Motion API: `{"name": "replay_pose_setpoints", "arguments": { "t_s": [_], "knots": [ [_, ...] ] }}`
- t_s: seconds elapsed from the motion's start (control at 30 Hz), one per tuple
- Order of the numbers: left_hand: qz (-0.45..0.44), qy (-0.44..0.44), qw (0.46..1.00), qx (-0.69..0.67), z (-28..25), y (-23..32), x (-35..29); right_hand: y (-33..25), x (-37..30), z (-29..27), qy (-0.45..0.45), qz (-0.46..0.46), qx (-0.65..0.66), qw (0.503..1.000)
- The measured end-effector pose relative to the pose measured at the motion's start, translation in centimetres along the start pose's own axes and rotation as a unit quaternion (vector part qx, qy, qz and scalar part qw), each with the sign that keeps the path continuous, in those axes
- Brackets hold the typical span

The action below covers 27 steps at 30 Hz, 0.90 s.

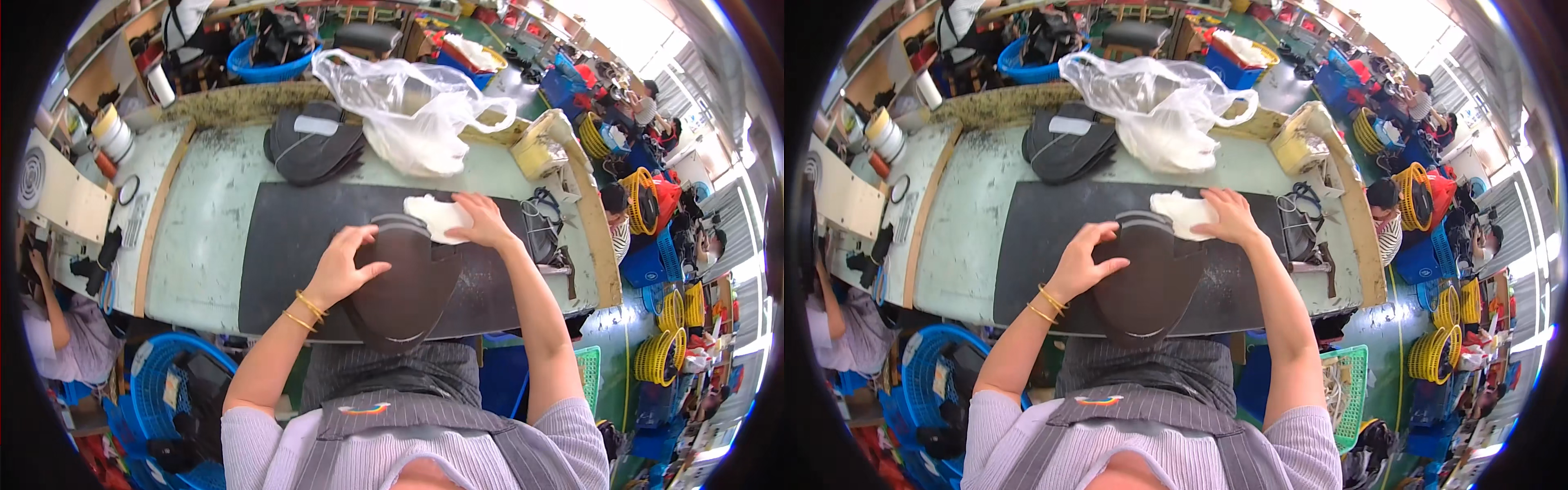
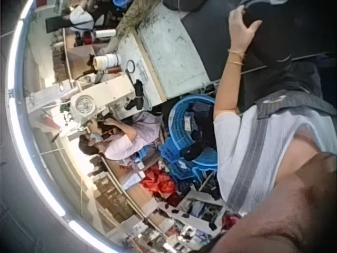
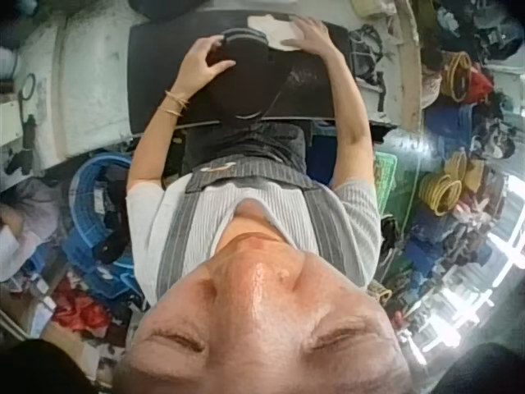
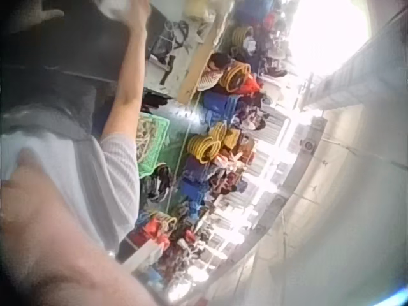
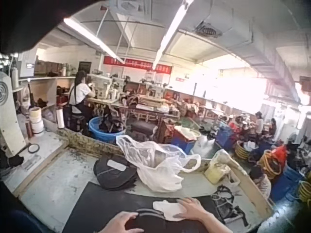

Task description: The recorder is preparing shoe upper components by peeling off protective adhesive layers and aligning the parts on a workbench.

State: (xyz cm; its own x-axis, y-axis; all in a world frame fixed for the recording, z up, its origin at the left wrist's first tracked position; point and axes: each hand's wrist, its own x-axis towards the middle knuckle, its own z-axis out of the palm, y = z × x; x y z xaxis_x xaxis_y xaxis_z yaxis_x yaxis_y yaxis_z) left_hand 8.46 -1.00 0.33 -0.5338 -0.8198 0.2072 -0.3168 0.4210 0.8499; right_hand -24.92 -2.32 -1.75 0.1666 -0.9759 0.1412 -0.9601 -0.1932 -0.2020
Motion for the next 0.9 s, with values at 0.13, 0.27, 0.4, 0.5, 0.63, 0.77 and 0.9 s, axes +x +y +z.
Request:
{"name": "replay_pose_setpoints", "arguments": {
  "t_s": [0.13,0.27,0.4,0.5,0.63,0.77,0.9],
  "knots": [
    [-0.108,-0.066,0.989,0.076,1.1,-1.7,4.5,-1.7,1.3,-1.5,-0.06,0.026,-0.005,0.998],
    [-0.164,-0.186,0.967,0.052,1.8,-1.1,8.5,1.0,0.9,-0.1,-0.047,0.097,0.006,0.994],
    [-0.201,-0.2,0.959,-0.01,1.6,-1.8,7.9,-0.1,-1.5,-2.6,-0.021,0.194,0.065,0.979],
    [-0.157,-0.175,0.97,-0.055,1.8,-0.8,7.5,2.9,-5.8,-5.5,-0.056,0.253,0.038,0.965],
    [-0.155,-0.225,0.961,-0.031,1.3,0.3,7.5,7.7,-9.1,-6.3,-0.019,0.254,0.071,0.964],
    [-0.187,-0.253,0.948,-0.048,1.1,0.7,7.0,13.5,-6.3,-6.3,0.225,0.252,0.122,0.933],
    [-0.178,-0.291,0.938,-0.061,1.5,2.4,6.9,21.8,-1.4,-5.8,0.218,0.326,0.039,0.919]
  ]
}}
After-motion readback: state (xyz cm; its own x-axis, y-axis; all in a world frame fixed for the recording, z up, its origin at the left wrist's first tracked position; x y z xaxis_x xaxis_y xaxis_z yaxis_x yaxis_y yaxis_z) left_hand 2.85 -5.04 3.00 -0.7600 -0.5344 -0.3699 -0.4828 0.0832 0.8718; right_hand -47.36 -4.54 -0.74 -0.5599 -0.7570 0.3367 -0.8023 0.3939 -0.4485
